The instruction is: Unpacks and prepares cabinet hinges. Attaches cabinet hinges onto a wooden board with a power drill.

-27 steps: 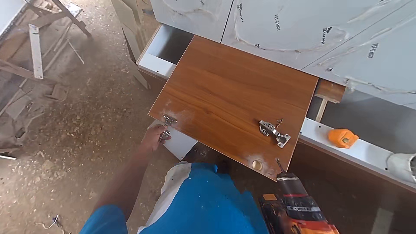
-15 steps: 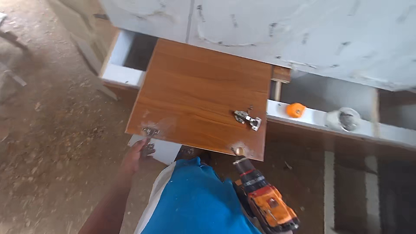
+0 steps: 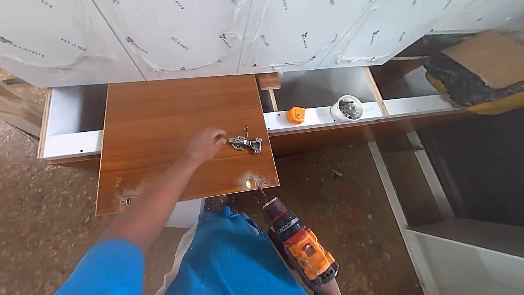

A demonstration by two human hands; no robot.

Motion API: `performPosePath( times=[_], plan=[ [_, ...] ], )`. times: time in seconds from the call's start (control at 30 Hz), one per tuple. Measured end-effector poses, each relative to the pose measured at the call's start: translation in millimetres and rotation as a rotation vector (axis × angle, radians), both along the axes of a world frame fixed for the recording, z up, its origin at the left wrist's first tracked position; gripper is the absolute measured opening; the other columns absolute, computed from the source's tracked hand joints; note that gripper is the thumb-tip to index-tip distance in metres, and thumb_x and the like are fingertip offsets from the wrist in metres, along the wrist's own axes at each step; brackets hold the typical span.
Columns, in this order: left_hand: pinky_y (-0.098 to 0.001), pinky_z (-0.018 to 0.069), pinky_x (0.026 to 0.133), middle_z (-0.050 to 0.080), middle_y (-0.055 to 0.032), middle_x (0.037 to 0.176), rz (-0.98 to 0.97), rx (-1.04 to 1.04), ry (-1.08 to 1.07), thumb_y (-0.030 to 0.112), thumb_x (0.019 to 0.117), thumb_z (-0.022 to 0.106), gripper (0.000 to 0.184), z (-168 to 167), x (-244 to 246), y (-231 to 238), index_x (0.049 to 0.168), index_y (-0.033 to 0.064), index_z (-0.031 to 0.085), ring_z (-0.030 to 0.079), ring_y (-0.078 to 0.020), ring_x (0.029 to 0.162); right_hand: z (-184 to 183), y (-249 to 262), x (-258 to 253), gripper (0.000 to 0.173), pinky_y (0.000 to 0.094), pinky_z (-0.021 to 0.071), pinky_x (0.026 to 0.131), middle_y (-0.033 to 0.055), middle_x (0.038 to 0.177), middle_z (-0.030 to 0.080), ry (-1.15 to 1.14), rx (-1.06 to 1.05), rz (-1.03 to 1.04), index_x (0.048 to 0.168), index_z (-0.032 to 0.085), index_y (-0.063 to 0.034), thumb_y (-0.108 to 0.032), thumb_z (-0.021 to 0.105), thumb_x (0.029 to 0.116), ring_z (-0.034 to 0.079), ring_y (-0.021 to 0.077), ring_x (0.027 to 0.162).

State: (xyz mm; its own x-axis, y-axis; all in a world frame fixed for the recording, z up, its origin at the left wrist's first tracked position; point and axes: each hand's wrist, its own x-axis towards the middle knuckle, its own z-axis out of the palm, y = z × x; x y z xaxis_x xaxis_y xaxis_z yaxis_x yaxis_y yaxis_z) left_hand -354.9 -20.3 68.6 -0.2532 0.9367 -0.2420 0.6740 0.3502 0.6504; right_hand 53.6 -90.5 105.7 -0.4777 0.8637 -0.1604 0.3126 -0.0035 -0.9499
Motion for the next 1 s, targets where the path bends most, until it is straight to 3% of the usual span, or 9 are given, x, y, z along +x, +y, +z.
performPosePath(
  times=[0.2,0.3,0.4,0.47,0.53,0.63,0.77,0.9,1.0],
  plan=[
    [-0.0547,0.0488,0.103,0.069,-0.0168,0.118,-0.124,-0.147,-0.027,0.022,0.1009,0.065,0.034,-50.8,8.0,120.7,0.129,0.0035,0.064,0.066,-0.0313,0.113,-48.1,-13.5,82.3,0.060,0.0217,0.0523,0.102,-0.0028,0.118,0.072,0.087,0.068,-0.079,0.127,0.062,0.0015,-0.040,0.080,0.0874,0.064,-0.0034,0.110],
    [-0.0562,0.0493,0.100,0.071,-0.0153,0.111,-0.140,-0.173,0.035,0.025,0.1011,0.065,0.029,-60.0,11.4,130.7,0.122,0.0060,0.068,0.067,-0.0310,0.109,-27.0,-16.8,75.1,0.053,0.0167,0.0517,0.095,0.0130,0.102,0.074,-0.119,0.105,-0.264,0.112,0.062,0.0189,-0.019,0.080,0.0810,0.067,-0.0006,0.098],
    [-0.0584,0.0488,0.100,0.073,-0.0147,0.111,-0.148,-0.152,0.064,0.026,0.1037,0.060,0.024,-63.4,11.2,133.1,0.112,0.0077,0.073,0.067,-0.0312,0.110,1.5,-10.1,67.4,0.051,0.0191,0.0535,0.096,0.0113,0.107,0.075,-0.201,0.004,-0.326,0.118,0.062,0.0164,-0.013,0.082,0.0815,0.069,-0.0018,0.101],
    [-0.0554,0.0495,0.099,0.073,-0.0149,0.109,-0.068,-0.112,-0.022,0.023,0.1041,0.059,0.023,-59.2,6.9,127.3,0.111,0.0059,0.074,0.068,-0.0292,0.108,-40.7,-4.9,96.5,0.044,0.0282,0.0568,0.100,0.0080,0.114,0.075,0.008,0.108,-0.225,0.123,0.062,0.0105,-0.011,0.079,0.0878,0.070,0.0049,0.108],
    [-0.0434,0.0541,0.088,0.072,-0.0108,0.102,0.135,-0.046,-0.232,0.021,0.1051,0.058,0.022,-46.6,7.7,103.7,0.112,0.0031,0.070,0.068,-0.0207,0.092,-80.3,3.8,123.8,0.045,0.0379,0.0546,0.105,0.0109,0.123,0.071,0.106,0.151,-0.072,0.132,0.060,0.0045,-0.017,0.075,0.0947,0.068,0.0147,0.115],
    [-0.0254,0.0542,0.064,0.070,-0.0034,0.098,0.443,0.173,-0.823,0.014,0.1072,0.047,0.013,-16.1,35.8,31.9,0.110,0.0079,0.057,0.063,-0.0085,0.071,-29.3,18.9,86.6,0.050,0.0299,0.0532,0.106,0.0066,0.120,0.072,0.066,-0.011,-0.039,0.128,0.061,0.0072,-0.016,0.081,0.0875,0.067,0.0058,0.113],
    [-0.0245,0.0575,0.064,0.070,-0.0050,0.087,0.712,0.316,-1.355,0.013,0.1087,0.040,0.023,-0.2,79.2,-59.0,0.100,0.0105,0.061,0.067,-0.0111,0.069,-24.8,32.3,23.2,0.046,0.0177,0.0548,0.096,-0.0027,0.107,0.075,0.156,0.079,0.105,0.116,0.068,0.0043,-0.027,0.081,0.0858,0.066,-0.0063,0.102],
    [-0.0299,0.0615,0.072,0.074,-0.0113,0.089,0.969,0.410,-1.538,0.010,0.1109,0.036,0.024,11.4,93.1,-120.5,0.101,0.0055,0.058,0.074,-0.0187,0.078,-37.0,23.8,-30.2,0.055,0.0182,0.0545,0.099,-0.0029,0.111,0.074,0.154,0.131,0.237,0.122,0.063,0.0034,-0.032,0.083,0.0845,0.066,-0.0056,0.107],
    [-0.0342,0.0626,0.075,0.073,-0.0143,0.093,1.055,0.511,-1.599,0.009,0.1106,0.037,0.020,15.2,83.3,-160.3,0.103,0.0040,0.055,0.074,-0.0224,0.081,-36.7,11.7,-75.4,0.044,0.0178,0.0576,0.094,-0.0126,0.109,0.075,0.211,0.173,0.342,0.119,0.068,-0.0118,-0.032,0.083,0.0837,0.067,-0.0068,0.103]
  ],
)
